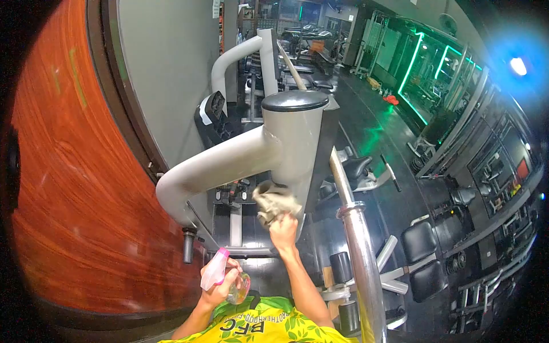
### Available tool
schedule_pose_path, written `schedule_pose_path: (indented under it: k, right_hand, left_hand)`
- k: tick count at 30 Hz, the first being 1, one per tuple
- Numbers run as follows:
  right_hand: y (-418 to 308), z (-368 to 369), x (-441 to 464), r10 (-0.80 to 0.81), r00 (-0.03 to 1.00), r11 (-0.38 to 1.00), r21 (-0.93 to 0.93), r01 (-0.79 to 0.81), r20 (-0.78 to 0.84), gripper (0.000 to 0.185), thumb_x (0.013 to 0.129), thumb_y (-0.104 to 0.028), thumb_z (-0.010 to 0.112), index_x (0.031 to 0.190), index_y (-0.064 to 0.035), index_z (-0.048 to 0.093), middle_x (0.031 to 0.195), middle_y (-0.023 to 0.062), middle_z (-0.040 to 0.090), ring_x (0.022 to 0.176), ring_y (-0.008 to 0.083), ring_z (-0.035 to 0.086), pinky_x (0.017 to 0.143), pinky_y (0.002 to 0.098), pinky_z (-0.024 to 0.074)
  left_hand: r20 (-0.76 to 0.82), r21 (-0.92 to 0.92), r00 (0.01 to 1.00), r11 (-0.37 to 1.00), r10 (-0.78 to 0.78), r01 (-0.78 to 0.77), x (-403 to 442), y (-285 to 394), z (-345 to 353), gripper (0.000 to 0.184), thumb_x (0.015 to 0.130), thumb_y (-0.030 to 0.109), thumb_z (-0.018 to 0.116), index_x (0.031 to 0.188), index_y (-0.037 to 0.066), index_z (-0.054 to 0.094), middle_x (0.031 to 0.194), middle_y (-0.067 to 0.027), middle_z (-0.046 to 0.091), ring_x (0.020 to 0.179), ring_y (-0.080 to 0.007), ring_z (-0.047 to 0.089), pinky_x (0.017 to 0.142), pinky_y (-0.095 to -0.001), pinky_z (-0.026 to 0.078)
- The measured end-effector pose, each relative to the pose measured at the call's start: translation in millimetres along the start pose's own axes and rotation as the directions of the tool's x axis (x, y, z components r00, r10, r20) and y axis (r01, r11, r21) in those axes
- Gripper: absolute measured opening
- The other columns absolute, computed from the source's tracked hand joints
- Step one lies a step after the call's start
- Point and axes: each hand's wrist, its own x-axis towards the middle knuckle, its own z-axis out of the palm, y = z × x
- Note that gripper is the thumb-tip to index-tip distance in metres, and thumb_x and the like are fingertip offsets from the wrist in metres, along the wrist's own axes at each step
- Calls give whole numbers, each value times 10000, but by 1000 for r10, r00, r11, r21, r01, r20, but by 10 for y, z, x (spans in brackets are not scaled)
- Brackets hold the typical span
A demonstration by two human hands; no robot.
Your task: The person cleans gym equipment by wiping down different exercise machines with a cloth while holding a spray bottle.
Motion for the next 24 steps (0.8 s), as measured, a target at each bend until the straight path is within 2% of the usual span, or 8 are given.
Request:
schedule_pose_path:
  k: [1, 2, 4, 8, 13, 17, 22, 24]
  right_hand:
    - [-52, -21, -21, 240, 971, 955, 173, -240, 23, 421, 716, 93, 460, 1120, 33, 562, 1104, 165, 613, 1043, 304, 585, 951, 372, 412]
    - [-104, -38, 3, 240, 970, 955, 174, -240, 21, 421, 716, 93, 460, 1120, 33, 562, 1104, 165, 613, 1043, 304, 585, 951, 372, 412]
    - [-236, -70, 162, 98, 940, 940, 341, 21, -328, 423, 768, 74, 433, 1181, 45, 518, 1161, 156, 564, 1136, 276, 507, 1019, 373, 331]
    - [-562, -320, 869, -437, 806, 879, -377, 290, -399, 551, 756, 5, 562, 1297, 7, 460, 1204, 236, 520, 1168, 410, 445, 1008, 464, 324]
    - [-900, -379, 1621, -541, 800, 804, -440, 401, -259, 725, 635, 84, 540, 1336, -71, 446, 1324, 255, 423, 1215, 437, 398, 995, 457, 349]
    - [-374, -275, 1166, -377, 901, 854, -458, 248, -214, 689, 593, 130, 484, 1257, -46, 525, 1409, 302, 298, 1271, 439, 362, 1020, 439, 360]
    - [560, -74, 290, -347, 917, 847, -486, 217, -196, 609, 642, 84, 497, 1246, 4, 524, 1155, 240, 573, 1119, 419, 515, 999, 466, 366]
    - [530, -121, 267, -200, 949, 943, -311, 118, -245, 538, 695, 34, 508, 1233, 13, 534, 1133, 235, 588, 1099, 407, 535, 1001, 484, 351]
  left_hand:
    - [1, 1, 1000, 1000, -1, 1, -8, 8, 7, 90, 852, -17, 584, 928, -44, 544, 728, -95, 603, 552, -127, 589, 505, -262, 480]
    - [-3, 12, 1000, 1000, 6, -6, -9, 22, 17, 88, 854, -13, 582, 926, -45, 544, 724, -95, 602, 550, -126, 588, 505, -262, 479]
    - [-4, 23, 1000, 1000, 12, -12, -14, 27, 27, 85, 857, -9, 580, 925, -46, 544, 721, -96, 601, 548, -126, 586, 504, -262, 478]
    - [-3, -5, 1000, 1000, 19, -19, -44, 2, 34, 96, 852, -24, 576, 937, -48, 538, 744, -104, 604, 559, -131, 590, 513, -263, 479]
    - [-23, 12, 1000, 1000, 19, -19, -66, 0, 41, 106, 850, -37, 571, 947, -48, 530, 769, -112, 607, 572, -135, 597, 524, -265, 481]
    - [-21, -4, 1000, 1000, 3, -3, -55, -28, 60, 98, 849, -41, 572, 939, -49, 534, 758, -106, 608, 566, -127, 597, 511, -259, 477]
    - [0, 27, 1000, 999, 22, -22, -78, -43, 93, 99, 843, -45, 583, 932, -48, 539, 722, -90, 605, 547, -118, 592, 497, -249, 472]
    - [14, 15, 1000, 1000, -2, 2, -80, -23, 114, 101, 841, -51, 582, 932, -46, 538, 706, -84, 601, 544, -120, 592, 495, -248, 471]
